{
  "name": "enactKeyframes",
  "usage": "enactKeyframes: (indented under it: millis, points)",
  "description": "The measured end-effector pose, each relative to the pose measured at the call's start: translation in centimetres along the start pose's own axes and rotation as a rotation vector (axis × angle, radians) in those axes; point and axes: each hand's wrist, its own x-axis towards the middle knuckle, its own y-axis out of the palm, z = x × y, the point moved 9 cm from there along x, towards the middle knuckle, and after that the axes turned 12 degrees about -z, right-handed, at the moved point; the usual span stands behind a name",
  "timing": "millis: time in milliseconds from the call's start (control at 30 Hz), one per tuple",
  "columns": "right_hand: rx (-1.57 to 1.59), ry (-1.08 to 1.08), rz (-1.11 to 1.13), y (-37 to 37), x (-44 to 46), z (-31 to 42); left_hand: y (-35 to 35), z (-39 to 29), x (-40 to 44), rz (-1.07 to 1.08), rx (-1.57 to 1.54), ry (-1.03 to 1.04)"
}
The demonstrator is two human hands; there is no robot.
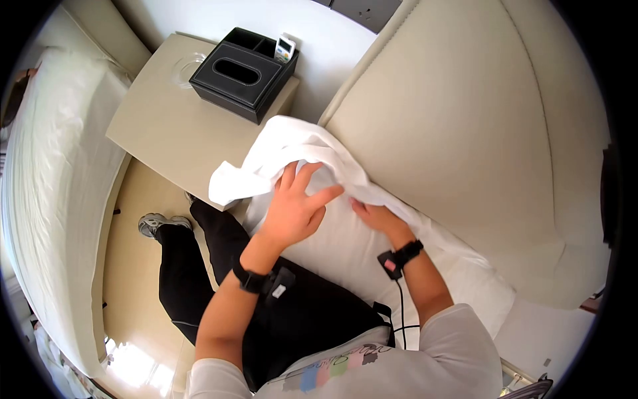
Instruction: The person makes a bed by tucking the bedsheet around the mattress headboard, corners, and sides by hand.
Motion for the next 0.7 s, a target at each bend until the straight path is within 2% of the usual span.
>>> enactKeyframes:
  millis: [67, 100, 133, 233, 367, 433, 467, 533, 567, 633, 667, 700]
  points:
    - [0.061, -0.096, -0.073, -1.7, 2.4, 1.1, 2.4, 1.2, -0.3, 0.112, 0.166, 0.084]
    - [0.106, -0.003, -0.068, -2.8, 3.5, 1.7, 4.3, 2.7, -1.0, 0.194, 0.216, 0.09]
    - [0.153, 0.091, -0.061, -3.2, 4.2, 1.7, 5.9, 4.6, -1.9, 0.19, 0.22, 0.088]
    - [0.043, -0.032, -0.122, -3.6, 5.2, 2.1, 10.8, 8.2, -3.4, 0.465, -0.019, -0.036]
    - [0.035, 0.049, -0.157, -3.0, 5.4, 0.5, 13.7, 8.5, -2.5, 0.495, -0.04, -0.08]
    - [0.043, 0.047, -0.156, -3.0, 5.2, 0.4, 15.6, 11.6, -4.3, 0.746, 0.077, -0.439]
    - [0.042, 0.051, -0.149, -3.0, 4.8, 0.2, 15.7, 11.4, -4.3, 0.75, 0.072, -0.444]
    - [0.047, 0.003, -0.009, -1.6, 3.8, 0.9, 14.9, 12.5, -3.5, 0.594, -0.093, -0.685]
    - [0.049, -0.007, -0.012, -1.0, 3.1, 0.7, 14.8, 12.9, -3.4, 0.486, -0.151, -0.67]
    - [-0.005, -0.231, -0.219, -1.4, 0.5, 1.1, 14.3, 12.9, -3.1, 0.482, -0.145, -0.657]
    - [-0.005, -0.239, -0.216, -1.8, -0.9, 0.9, 14.3, 12.9, -3.0, 0.486, -0.155, -0.651]
    - [-0.04, -0.203, -0.197, -2.6, -2.1, 0.4, 15.9, 14.4, -4.6, 0.609, -0.086, -0.715]
